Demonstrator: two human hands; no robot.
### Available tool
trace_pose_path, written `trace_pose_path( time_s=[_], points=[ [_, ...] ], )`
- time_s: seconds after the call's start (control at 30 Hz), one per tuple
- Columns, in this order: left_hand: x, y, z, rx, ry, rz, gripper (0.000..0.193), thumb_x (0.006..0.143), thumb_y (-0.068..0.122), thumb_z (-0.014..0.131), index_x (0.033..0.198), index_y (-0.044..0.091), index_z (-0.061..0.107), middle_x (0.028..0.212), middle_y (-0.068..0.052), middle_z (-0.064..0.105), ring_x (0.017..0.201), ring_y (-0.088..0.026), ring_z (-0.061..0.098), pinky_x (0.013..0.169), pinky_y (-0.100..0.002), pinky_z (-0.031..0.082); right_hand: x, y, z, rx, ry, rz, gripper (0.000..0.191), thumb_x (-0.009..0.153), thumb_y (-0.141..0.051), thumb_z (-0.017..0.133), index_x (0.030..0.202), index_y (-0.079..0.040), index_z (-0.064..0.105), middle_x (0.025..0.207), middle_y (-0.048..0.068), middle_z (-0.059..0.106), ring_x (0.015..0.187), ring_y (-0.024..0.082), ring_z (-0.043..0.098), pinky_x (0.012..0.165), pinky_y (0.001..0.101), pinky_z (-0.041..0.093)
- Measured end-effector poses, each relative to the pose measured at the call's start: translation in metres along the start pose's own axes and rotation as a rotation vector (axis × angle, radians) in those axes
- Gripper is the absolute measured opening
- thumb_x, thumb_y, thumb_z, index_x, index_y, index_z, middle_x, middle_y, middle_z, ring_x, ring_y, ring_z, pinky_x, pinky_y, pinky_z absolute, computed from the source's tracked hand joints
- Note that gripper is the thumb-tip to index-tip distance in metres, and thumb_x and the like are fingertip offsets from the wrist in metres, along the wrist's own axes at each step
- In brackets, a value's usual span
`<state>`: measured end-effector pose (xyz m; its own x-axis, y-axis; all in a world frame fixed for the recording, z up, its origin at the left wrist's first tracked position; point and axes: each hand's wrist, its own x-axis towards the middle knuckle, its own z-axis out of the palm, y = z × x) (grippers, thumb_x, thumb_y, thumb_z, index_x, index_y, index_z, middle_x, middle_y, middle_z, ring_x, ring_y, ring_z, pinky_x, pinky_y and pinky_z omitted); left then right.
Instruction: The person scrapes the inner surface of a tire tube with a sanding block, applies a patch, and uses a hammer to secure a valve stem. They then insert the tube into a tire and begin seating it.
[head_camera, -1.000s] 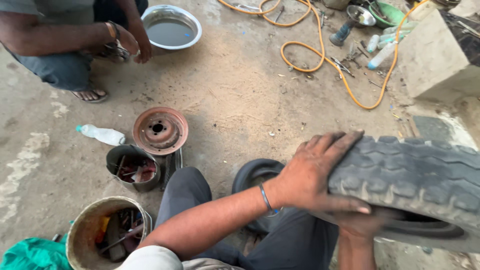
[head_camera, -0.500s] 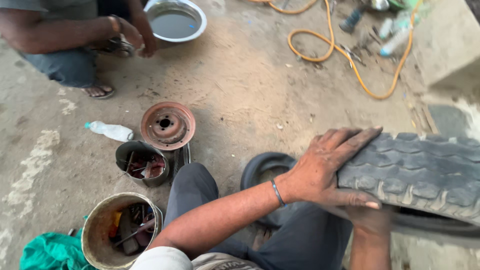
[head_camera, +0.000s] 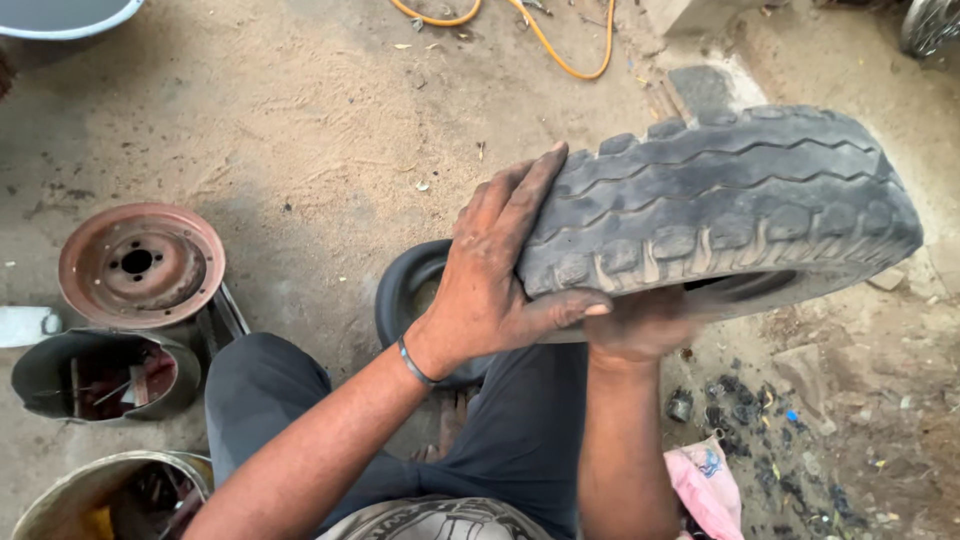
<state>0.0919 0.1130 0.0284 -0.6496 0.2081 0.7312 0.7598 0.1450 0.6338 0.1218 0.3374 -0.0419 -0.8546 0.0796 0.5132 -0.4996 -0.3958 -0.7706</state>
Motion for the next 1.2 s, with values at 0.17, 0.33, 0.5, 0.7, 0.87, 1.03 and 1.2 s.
trace_pose_path(
  time_s=[0.17,0.33,0.5,0.7,0.87,1.03,1.2],
  points=[
    [-0.008,-0.005,0.000,0.003,0.018,0.024,0.112,0.079,0.062,0.085,0.159,0.001,0.036,0.146,-0.022,0.052,0.136,-0.037,0.054,0.118,-0.046,0.042,0.011,-0.002,-0.007,-1.204,-0.672,0.381,0.082,0.096,-0.058,0.062,0.156,-0.008,0.036,0.158,0.009,0.042,0.148,0.027,0.039,0.124,0.0487,0.033],
    [-0.015,0.005,0.004,0.006,0.027,0.014,0.117,0.075,0.065,0.085,0.162,0.002,0.037,0.144,-0.022,0.053,0.133,-0.037,0.055,0.115,-0.046,0.042,0.025,-0.013,-0.023,-1.116,-0.594,0.404,0.082,0.094,-0.056,0.066,0.153,-0.007,0.038,0.155,0.009,0.045,0.145,0.028,0.041,0.122,0.0489,0.034],
    [-0.020,0.014,0.001,-0.036,0.016,-0.025,0.119,0.073,0.066,0.086,0.159,0.000,0.037,0.149,-0.022,0.052,0.135,-0.037,0.055,0.118,-0.047,0.043,0.014,-0.016,-0.005,-0.317,-0.154,0.167,0.081,0.092,-0.055,0.070,0.151,-0.007,0.041,0.152,0.010,0.047,0.142,0.028,0.043,0.120,0.0492,0.035],
    [-0.047,0.009,-0.012,-0.053,0.017,-0.032,0.120,0.070,0.063,0.086,0.161,0.001,0.039,0.153,-0.023,0.051,0.139,-0.037,0.055,0.120,-0.045,0.043,-0.008,-0.007,0.004,-0.484,-0.182,0.135,0.081,0.090,-0.053,0.075,0.148,-0.006,0.044,0.149,0.010,0.049,0.138,0.029,0.045,0.117,0.0495,0.037],
    [-0.061,-0.010,-0.021,-0.134,0.042,-0.074,0.114,0.074,0.057,0.088,0.159,-0.001,0.039,0.154,-0.022,0.051,0.141,-0.035,0.053,0.124,-0.043,0.044,-0.010,0.007,-0.022,-1.083,-0.695,0.491,0.080,0.089,-0.051,0.079,0.146,-0.005,0.046,0.146,0.011,0.052,0.136,0.030,0.047,0.115,0.0498,0.038],
    [-0.072,-0.026,-0.018,-0.124,0.062,-0.117,0.121,0.068,0.057,0.090,0.159,-0.003,0.038,0.155,-0.023,0.050,0.147,-0.037,0.050,0.128,-0.046,0.042,-0.012,0.024,-0.037,-0.916,-0.696,0.587,0.080,0.087,-0.050,0.083,0.143,-0.004,0.048,0.143,0.012,0.054,0.133,0.030,0.048,0.113,0.0500,0.040],
    [-0.088,-0.033,-0.016,-0.137,0.068,-0.171,0.125,0.069,0.057,0.091,0.163,-0.003,0.033,0.159,-0.024,0.046,0.152,-0.037,0.047,0.132,-0.046,0.040,-0.026,0.046,-0.019,0.062,0.091,0.477,0.068,0.093,-0.050,0.080,0.140,-0.006,0.054,0.138,0.007,0.058,0.130,0.026,0.053,0.113,0.0476,0.043]
  ],
)
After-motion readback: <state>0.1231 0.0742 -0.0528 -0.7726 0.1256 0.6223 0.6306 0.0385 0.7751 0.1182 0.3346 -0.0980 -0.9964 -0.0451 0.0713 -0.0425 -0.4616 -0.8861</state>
